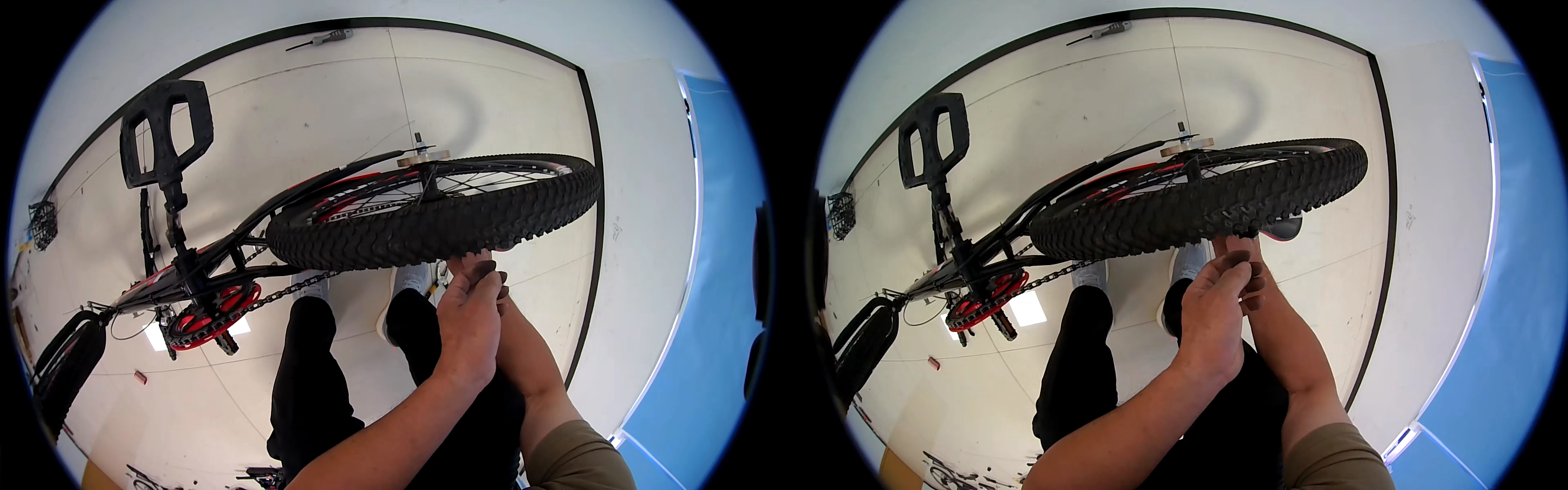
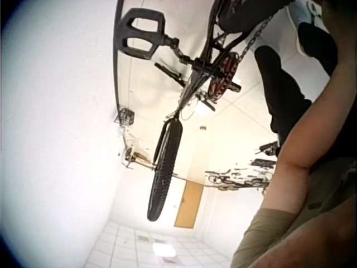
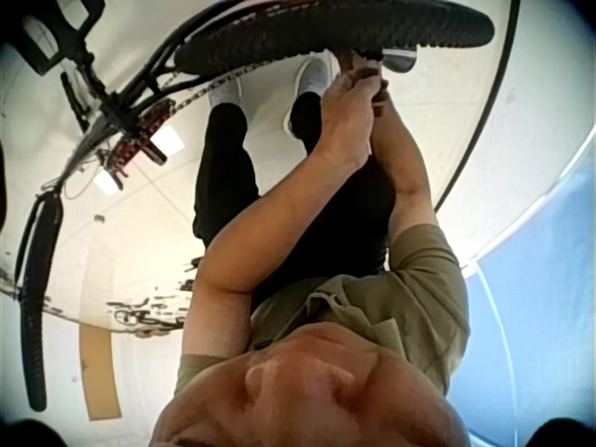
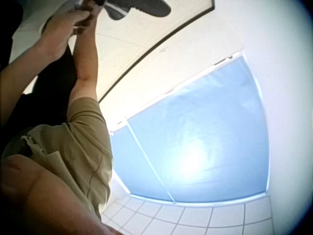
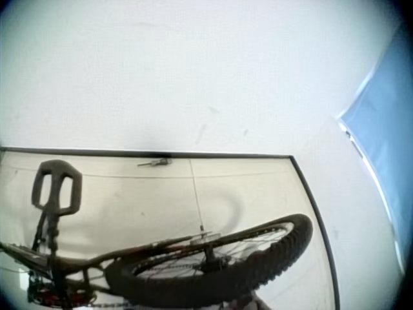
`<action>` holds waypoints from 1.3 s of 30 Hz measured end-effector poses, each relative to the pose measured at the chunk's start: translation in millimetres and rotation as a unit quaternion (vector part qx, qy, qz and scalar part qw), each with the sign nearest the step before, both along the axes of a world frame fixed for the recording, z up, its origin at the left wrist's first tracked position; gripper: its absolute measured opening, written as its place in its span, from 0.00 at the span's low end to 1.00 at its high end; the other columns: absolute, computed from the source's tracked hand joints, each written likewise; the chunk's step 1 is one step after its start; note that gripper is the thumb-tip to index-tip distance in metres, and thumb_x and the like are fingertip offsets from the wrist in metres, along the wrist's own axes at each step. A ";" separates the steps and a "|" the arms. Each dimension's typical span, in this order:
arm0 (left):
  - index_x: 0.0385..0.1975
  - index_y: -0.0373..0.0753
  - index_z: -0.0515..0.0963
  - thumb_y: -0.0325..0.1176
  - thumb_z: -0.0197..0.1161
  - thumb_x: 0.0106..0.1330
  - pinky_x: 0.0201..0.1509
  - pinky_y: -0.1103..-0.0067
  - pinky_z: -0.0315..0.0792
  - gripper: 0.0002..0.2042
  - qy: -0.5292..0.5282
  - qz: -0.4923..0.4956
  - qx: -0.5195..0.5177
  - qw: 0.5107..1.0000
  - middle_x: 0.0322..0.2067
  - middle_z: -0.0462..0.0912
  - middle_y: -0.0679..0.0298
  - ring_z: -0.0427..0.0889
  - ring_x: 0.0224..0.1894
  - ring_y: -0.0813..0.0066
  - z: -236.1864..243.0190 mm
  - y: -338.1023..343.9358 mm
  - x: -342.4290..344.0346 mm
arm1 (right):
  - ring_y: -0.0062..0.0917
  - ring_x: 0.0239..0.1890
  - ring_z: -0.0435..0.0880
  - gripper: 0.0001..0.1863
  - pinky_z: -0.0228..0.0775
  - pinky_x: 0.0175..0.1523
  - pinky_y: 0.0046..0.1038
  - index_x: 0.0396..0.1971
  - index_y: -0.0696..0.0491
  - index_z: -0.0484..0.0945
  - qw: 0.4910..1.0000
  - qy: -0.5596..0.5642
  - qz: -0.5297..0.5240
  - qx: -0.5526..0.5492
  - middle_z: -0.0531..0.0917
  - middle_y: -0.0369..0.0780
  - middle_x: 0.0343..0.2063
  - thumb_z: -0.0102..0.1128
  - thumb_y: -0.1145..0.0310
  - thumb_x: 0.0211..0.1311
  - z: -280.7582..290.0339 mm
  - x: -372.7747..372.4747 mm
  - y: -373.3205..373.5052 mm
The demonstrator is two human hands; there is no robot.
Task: The person works on a bicycle lying upside down, manipulating the rear derailleur cable and adjusting the rear wheel. They use their hands to thread and tension the cable, then rotate the wheel to check alignment. The person also handles the bicycle seat and repositions the bike during the process.
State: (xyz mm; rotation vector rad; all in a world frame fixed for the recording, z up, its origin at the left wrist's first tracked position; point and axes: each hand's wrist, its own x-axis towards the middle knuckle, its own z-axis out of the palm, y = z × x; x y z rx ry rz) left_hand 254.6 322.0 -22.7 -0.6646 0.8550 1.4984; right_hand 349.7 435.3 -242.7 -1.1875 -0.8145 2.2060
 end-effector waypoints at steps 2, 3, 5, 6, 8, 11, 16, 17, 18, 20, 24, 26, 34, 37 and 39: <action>0.53 0.35 0.74 0.31 0.57 0.73 0.48 0.76 0.73 0.12 0.001 0.003 0.004 1.000 0.44 0.82 0.64 0.79 0.45 0.77 -0.2 -1.5 1.4 | 0.29 0.47 0.82 0.13 0.80 0.59 0.39 0.49 0.53 0.78 1.000 0.002 0.002 0.003 0.83 0.39 0.44 0.56 0.78 0.67 -0.4 -0.8 2.2; 0.53 0.35 0.74 0.31 0.57 0.73 0.47 0.76 0.73 0.12 0.001 0.003 0.008 1.000 0.43 0.82 0.64 0.79 0.45 0.77 -0.5 -2.8 1.6 | 0.29 0.47 0.82 0.13 0.80 0.59 0.39 0.49 0.53 0.78 1.000 0.004 0.003 0.004 0.83 0.39 0.44 0.56 0.78 0.67 -0.7 -1.8 3.2; 0.52 0.35 0.75 0.29 0.57 0.72 0.47 0.76 0.73 0.12 0.044 -0.007 -0.001 0.999 0.43 0.83 0.64 0.79 0.44 0.77 0.4 -4.5 2.6 | 0.29 0.47 0.82 0.13 0.80 0.59 0.39 0.49 0.53 0.78 1.000 0.010 0.006 0.005 0.83 0.39 0.44 0.56 0.79 0.67 -0.5 -2.4 3.4; 0.51 0.35 0.76 0.27 0.58 0.71 0.48 0.76 0.73 0.11 0.086 -0.017 -0.013 0.996 0.42 0.83 0.63 0.79 0.44 0.77 2.6 -4.2 3.8 | 0.29 0.47 0.82 0.13 0.80 0.59 0.39 0.49 0.53 0.78 1.000 0.013 0.009 0.006 0.83 0.39 0.44 0.55 0.79 0.67 -1.2 -3.6 2.5; 0.48 0.35 0.77 0.24 0.59 0.68 0.48 0.76 0.73 0.10 0.289 -0.015 -0.018 0.957 0.41 0.83 0.62 0.80 0.44 0.75 9.2 -8.1 2.1 | 0.29 0.47 0.82 0.13 0.79 0.60 0.40 0.49 0.53 0.78 1.000 0.024 0.013 0.005 0.83 0.39 0.44 0.55 0.79 0.67 -2.4 -5.5 0.3; 0.45 0.34 0.79 0.19 0.61 0.63 0.50 0.76 0.73 0.12 0.666 0.018 0.034 0.745 0.41 0.83 0.58 0.80 0.45 0.68 29.8 -16.2 -10.6 | 0.29 0.47 0.82 0.13 0.79 0.60 0.40 0.49 0.53 0.78 0.999 0.047 0.013 0.014 0.83 0.39 0.44 0.55 0.79 0.67 -4.6 2.6 -1.0; 0.49 0.32 0.79 0.19 0.65 0.60 0.57 0.68 0.74 0.16 0.880 0.024 -0.011 0.473 0.54 0.78 0.50 0.78 0.54 0.57 39.5 -49.3 -78.0 | 0.29 0.47 0.82 0.12 0.78 0.62 0.42 0.47 0.53 0.77 0.999 0.042 -0.011 -0.022 0.83 0.39 0.43 0.54 0.80 0.67 2.7 -12.7 -4.1; 0.50 0.32 0.80 0.21 0.66 0.61 0.59 0.67 0.73 0.16 0.877 0.022 -0.042 0.478 0.55 0.77 0.50 0.76 0.56 0.56 36.1 -51.3 -82.9 | 0.29 0.47 0.82 0.11 0.76 0.64 0.44 0.45 0.54 0.77 0.999 0.013 -0.019 -0.043 0.83 0.39 0.43 0.53 0.81 0.67 14.2 -21.9 -5.4; 0.51 0.33 0.80 0.22 0.67 0.61 0.61 0.66 0.71 0.17 0.872 0.020 -0.069 0.484 0.56 0.77 0.50 0.75 0.58 0.56 32.7 -50.8 -85.8 | 0.29 0.50 0.81 0.12 0.75 0.64 0.43 0.48 0.52 0.77 0.999 0.022 -0.007 -0.028 0.82 0.39 0.46 0.53 0.79 0.68 14.7 -19.4 -3.5; 0.51 0.37 0.82 0.26 0.69 0.60 0.64 0.64 0.66 0.17 0.838 0.005 -0.089 0.538 0.56 0.78 0.52 0.71 0.61 0.54 27.7 -48.0 -91.5 | 0.30 0.56 0.80 0.15 0.72 0.65 0.41 0.55 0.50 0.77 0.999 0.039 0.021 -0.002 0.82 0.38 0.53 0.53 0.74 0.71 16.4 -17.0 -4.1; 0.54 0.33 0.79 0.25 0.66 0.67 0.64 0.72 0.71 0.16 0.803 -0.085 -0.102 0.582 0.59 0.75 0.53 0.73 0.62 0.63 19.9 -54.0 -96.6 | 0.30 0.50 0.81 0.11 0.75 0.64 0.45 0.46 0.52 0.79 0.997 0.000 0.022 0.067 0.82 0.40 0.46 0.53 0.80 0.68 10.2 -19.5 -6.6; 0.55 0.33 0.79 0.26 0.66 0.68 0.64 0.72 0.70 0.16 0.803 -0.065 -0.096 0.584 0.59 0.75 0.53 0.73 0.61 0.63 19.2 -50.8 -94.8 | 0.31 0.51 0.81 0.13 0.75 0.65 0.45 0.50 0.51 0.77 0.968 -0.038 0.099 0.227 0.81 0.39 0.48 0.55 0.78 0.68 -16.9 -6.7 -2.3; 0.54 0.36 0.78 0.27 0.62 0.63 0.71 0.49 0.51 0.18 0.816 -0.025 -0.130 0.563 0.58 0.72 0.46 0.67 0.65 0.46 14.3 -36.5 -79.8 | 0.31 0.59 0.78 0.21 0.69 0.68 0.44 0.62 0.46 0.72 0.991 0.039 0.082 0.101 0.78 0.38 0.59 0.52 0.55 0.75 8.2 -18.4 0.1; 0.54 0.37 0.79 0.28 0.61 0.62 0.73 0.42 0.44 0.19 0.802 -0.004 -0.129 0.583 0.58 0.71 0.46 0.64 0.67 0.42 15.2 -41.3 -82.1 | 0.33 0.63 0.76 0.28 0.68 0.69 0.43 0.64 0.49 0.70 0.993 0.098 0.061 0.001 0.77 0.40 0.62 0.52 0.47 0.74 48.9 -49.6 -11.3; 0.53 0.37 0.79 0.27 0.61 0.61 0.73 0.42 0.43 0.19 0.798 0.001 -0.127 0.589 0.58 0.71 0.46 0.64 0.67 0.42 16.2 -42.7 -83.5 | 0.34 0.63 0.76 0.29 0.70 0.68 0.43 0.65 0.51 0.70 0.990 0.113 0.087 0.022 0.76 0.41 0.62 0.52 0.47 0.74 63.3 -57.5 -15.5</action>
